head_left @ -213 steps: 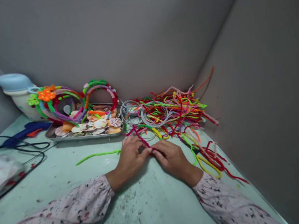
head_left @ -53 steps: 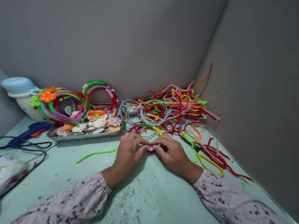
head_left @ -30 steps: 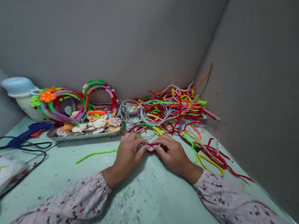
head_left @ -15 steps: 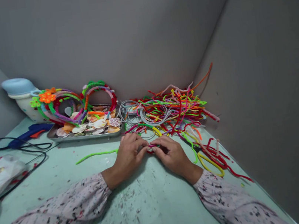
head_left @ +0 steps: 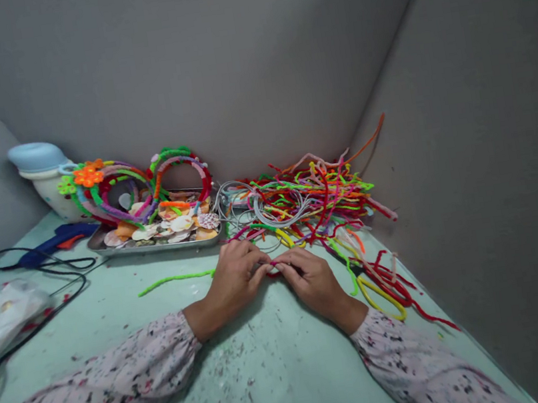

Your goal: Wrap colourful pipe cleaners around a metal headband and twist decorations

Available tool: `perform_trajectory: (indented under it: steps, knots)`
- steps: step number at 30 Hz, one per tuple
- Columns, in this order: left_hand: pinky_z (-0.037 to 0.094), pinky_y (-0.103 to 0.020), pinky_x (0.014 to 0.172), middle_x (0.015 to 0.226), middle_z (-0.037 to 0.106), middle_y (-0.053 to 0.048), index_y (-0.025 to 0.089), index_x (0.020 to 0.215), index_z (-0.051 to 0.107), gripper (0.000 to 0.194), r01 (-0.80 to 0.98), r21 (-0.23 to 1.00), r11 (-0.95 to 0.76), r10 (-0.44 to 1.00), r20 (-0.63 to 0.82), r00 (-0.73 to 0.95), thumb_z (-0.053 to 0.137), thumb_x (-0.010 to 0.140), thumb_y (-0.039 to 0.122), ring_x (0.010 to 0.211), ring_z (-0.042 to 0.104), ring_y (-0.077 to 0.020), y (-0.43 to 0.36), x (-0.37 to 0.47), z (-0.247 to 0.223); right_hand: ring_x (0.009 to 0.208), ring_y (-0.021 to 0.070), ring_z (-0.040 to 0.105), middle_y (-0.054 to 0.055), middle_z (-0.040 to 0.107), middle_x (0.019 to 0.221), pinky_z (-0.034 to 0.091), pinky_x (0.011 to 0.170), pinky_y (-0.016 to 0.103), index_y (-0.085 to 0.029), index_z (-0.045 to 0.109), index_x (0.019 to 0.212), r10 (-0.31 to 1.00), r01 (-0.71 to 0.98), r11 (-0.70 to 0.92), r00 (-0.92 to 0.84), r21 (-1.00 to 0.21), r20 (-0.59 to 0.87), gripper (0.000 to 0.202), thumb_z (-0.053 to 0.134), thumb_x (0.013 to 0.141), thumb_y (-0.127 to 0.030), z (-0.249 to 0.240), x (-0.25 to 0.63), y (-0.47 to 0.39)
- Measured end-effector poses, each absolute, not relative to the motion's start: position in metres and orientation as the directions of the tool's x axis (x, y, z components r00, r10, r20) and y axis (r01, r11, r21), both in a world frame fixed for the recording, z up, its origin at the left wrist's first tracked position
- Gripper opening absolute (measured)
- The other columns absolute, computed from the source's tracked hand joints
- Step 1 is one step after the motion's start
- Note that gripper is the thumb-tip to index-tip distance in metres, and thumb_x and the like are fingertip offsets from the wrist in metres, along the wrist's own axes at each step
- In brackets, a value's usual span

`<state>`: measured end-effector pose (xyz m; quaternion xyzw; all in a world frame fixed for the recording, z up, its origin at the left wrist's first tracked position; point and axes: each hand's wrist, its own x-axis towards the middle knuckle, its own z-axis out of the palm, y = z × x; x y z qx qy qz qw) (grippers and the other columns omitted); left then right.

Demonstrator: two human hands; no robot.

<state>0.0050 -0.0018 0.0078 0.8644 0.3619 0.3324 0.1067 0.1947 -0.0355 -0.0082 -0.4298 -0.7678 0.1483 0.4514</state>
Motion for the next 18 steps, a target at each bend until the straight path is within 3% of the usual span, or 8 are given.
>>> perform_trajectory:
  steps: [18]
  knots:
    - [0.033,-0.041,0.086,0.09,0.066,-0.004,0.02,0.088,0.068,0.018,0.566,0.366,-0.738,0.669,0.501,0.549,0.053,0.092,0.029,0.09,0.053,-0.0208,-0.0023,0.0057,0.007,0.085,0.0175,0.061,0.005,0.065,0.09,0.048,0.077,0.029,-0.02,0.065,0.098,0.786,0.628,0.582,-0.269,-0.516,0.557,0.016,0.049,0.094,-0.019,-0.0094,0.1941,-0.0378]
